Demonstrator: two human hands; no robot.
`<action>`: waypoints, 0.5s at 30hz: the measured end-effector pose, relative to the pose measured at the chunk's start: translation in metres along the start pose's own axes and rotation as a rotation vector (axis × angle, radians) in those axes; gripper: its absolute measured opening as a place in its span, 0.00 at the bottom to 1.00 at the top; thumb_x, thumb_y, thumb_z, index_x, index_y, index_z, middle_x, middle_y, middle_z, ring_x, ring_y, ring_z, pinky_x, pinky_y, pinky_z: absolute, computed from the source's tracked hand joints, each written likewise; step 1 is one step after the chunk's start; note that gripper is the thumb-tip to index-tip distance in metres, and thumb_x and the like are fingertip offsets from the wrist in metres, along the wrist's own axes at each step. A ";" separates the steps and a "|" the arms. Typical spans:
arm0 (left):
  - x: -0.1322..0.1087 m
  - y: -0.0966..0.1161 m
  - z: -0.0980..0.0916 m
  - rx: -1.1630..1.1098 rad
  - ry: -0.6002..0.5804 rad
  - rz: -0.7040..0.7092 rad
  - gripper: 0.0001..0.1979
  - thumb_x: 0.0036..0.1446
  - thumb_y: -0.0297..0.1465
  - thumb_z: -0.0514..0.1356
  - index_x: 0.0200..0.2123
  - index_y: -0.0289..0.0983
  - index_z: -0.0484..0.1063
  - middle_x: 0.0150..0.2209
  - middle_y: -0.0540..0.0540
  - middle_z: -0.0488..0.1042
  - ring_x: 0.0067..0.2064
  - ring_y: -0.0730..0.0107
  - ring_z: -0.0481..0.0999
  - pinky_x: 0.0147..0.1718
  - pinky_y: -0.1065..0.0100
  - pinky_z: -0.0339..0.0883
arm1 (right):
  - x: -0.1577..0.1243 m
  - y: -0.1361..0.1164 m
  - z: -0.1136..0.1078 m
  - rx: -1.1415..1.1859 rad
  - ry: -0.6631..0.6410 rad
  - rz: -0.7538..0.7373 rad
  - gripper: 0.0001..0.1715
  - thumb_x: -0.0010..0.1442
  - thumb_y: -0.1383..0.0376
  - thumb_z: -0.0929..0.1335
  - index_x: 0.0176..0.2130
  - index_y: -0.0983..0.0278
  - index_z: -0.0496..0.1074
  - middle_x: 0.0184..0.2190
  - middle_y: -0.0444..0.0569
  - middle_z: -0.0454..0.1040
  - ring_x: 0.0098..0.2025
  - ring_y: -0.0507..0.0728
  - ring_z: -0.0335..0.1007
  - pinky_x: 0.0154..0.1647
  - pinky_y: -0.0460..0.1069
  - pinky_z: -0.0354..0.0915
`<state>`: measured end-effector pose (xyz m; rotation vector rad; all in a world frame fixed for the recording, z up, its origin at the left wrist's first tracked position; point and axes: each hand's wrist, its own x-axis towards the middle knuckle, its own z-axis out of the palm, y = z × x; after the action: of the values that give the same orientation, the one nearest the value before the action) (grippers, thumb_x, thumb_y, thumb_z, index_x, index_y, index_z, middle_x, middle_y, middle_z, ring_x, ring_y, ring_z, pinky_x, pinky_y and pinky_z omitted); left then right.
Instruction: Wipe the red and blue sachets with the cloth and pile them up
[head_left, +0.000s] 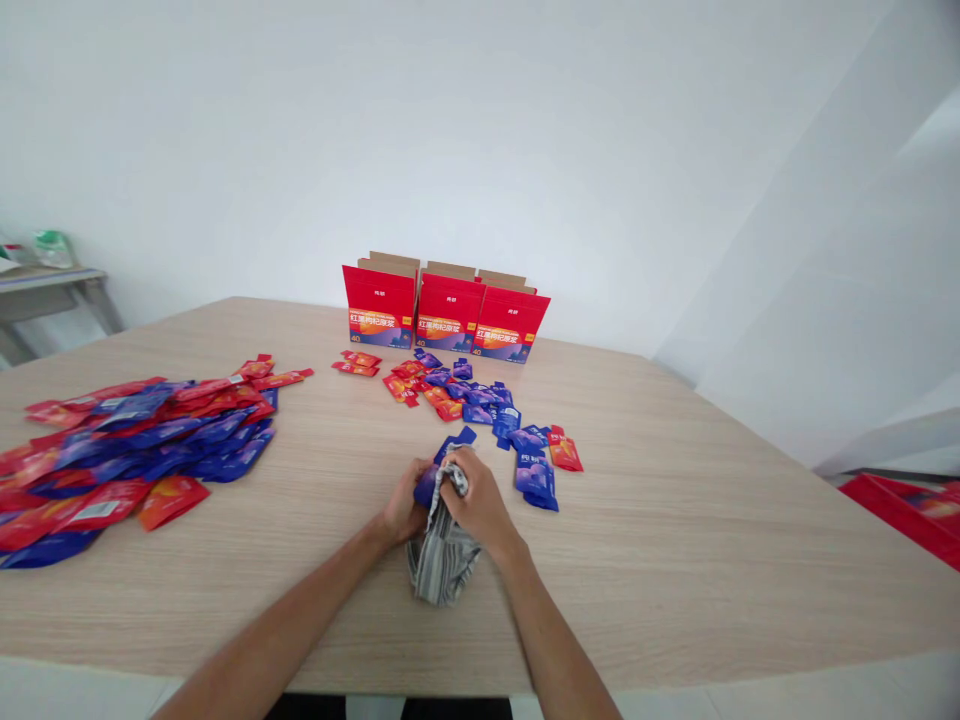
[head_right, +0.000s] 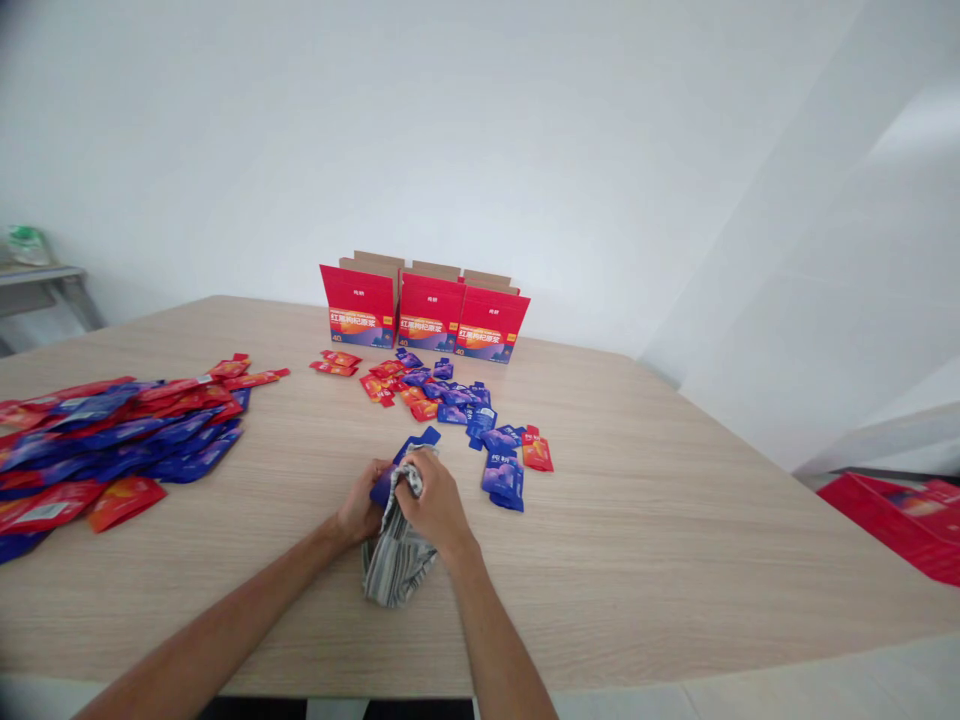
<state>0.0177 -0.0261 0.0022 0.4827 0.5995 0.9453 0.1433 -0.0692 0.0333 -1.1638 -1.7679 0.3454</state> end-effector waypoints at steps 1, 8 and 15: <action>0.002 0.003 -0.002 -0.017 0.041 0.032 0.07 0.51 0.31 0.61 0.23 0.34 0.72 0.21 0.49 0.73 0.23 0.69 0.72 0.31 0.68 0.68 | -0.001 -0.001 0.002 -0.002 -0.082 -0.017 0.08 0.55 0.73 0.64 0.36 0.61 0.68 0.34 0.45 0.70 0.37 0.55 0.68 0.39 0.48 0.63; -0.001 0.009 -0.001 -0.019 0.013 0.017 0.08 0.49 0.33 0.62 0.23 0.34 0.72 0.21 0.48 0.73 0.24 0.66 0.73 0.32 0.66 0.69 | -0.002 -0.003 0.006 -0.027 -0.051 -0.007 0.07 0.56 0.71 0.65 0.36 0.60 0.68 0.35 0.45 0.71 0.38 0.56 0.68 0.41 0.48 0.63; -0.012 -0.003 0.007 0.020 -0.137 -0.129 0.09 0.51 0.33 0.61 0.32 0.33 0.76 0.25 0.46 0.78 0.27 0.63 0.76 0.33 0.65 0.68 | 0.004 0.002 -0.005 0.010 0.246 0.064 0.03 0.60 0.69 0.63 0.36 0.61 0.67 0.33 0.46 0.69 0.37 0.56 0.66 0.41 0.49 0.61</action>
<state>0.0184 -0.0382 0.0085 0.5163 0.5106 0.7773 0.1484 -0.0661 0.0369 -1.2039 -1.5165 0.2368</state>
